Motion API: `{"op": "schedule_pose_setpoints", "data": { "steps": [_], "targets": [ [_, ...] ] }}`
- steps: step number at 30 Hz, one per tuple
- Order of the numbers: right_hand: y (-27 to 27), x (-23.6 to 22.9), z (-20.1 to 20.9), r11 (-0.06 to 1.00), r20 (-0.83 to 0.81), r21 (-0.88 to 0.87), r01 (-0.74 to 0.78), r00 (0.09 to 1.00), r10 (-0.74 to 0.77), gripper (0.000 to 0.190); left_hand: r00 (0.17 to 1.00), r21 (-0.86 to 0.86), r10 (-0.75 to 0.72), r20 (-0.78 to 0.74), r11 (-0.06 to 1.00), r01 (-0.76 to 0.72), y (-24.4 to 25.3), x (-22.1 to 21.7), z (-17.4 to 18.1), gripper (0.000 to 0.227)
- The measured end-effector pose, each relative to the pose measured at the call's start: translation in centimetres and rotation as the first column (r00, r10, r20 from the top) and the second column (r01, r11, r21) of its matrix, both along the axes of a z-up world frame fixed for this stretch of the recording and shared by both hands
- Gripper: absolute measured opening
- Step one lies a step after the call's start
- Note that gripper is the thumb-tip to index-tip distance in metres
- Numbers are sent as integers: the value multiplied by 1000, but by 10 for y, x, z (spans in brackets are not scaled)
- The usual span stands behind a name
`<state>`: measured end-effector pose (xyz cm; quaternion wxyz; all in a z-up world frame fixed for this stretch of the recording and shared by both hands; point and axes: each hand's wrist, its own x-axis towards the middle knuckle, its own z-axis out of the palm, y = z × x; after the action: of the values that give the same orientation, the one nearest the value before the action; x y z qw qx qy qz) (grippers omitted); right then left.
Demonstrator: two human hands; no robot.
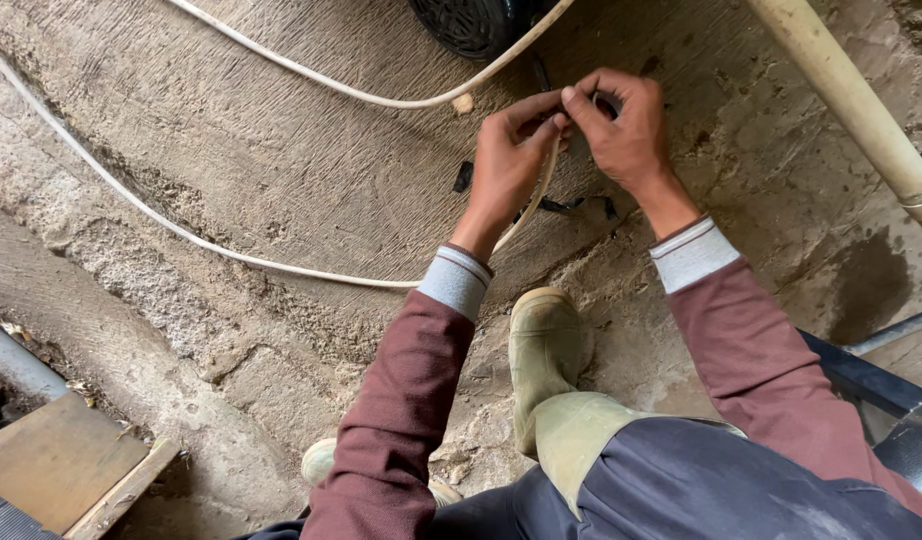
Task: The person sits on the floor and repairs a damaged section of a white cable by stripping the outer sheath, twisting the inner wires, and wrapping the joint with black electrical tape. The person uses a knife to cut the tape and secures the connection.
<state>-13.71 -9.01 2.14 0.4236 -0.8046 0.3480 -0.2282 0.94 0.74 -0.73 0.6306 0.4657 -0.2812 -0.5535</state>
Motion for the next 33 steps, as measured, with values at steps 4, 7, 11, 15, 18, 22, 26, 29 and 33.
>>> {"op": "schedule_pose_setpoints", "data": {
  "steps": [4, 7, 11, 15, 18, 22, 26, 29, 33],
  "targets": [
    [2, -5, 2, 990, -9, -121, 73, 997, -75, 18, 993, 33, 77, -88, 997, -74, 1, -3, 0, 29],
    [9, -13, 4, 911, 108, -410, 45, 994, -1, 14, 979, 75, 104, -176, 993, -92, 0, -4, 0, 28],
    [16, -17, -1, 843, 15, -537, -5, 1000, 15, 9, 972, 131, 109, -209, 988, -83, -3, -2, -1, 29],
    [11, -16, 1, 826, -103, -540, -161, 987, 126, 12, 958, 131, 127, -259, 987, -96, -6, -2, -4, 31],
    [1, -15, 14, 710, -265, -639, -297, 951, 160, 14, 972, 80, 121, -203, 991, -107, -6, -2, -7, 30],
    [-10, -11, 31, 629, -420, -652, -423, 893, 165, 16, 981, 48, 94, -170, 995, -87, -7, -3, -9, 31],
    [-16, -8, 35, 609, -475, -645, -461, 866, 153, 15, 986, 16, 104, -129, 995, -103, -6, -2, -10, 26],
    [-13, -9, 30, 780, -289, -523, -345, 932, 218, 11, 978, 36, 114, -172, 993, -109, -5, -1, -10, 24],
    [2, -14, 25, 945, -57, -318, -80, 996, 65, 15, 965, 107, 113, -236, 990, -90, -4, 1, -8, 26]
  ]
}}
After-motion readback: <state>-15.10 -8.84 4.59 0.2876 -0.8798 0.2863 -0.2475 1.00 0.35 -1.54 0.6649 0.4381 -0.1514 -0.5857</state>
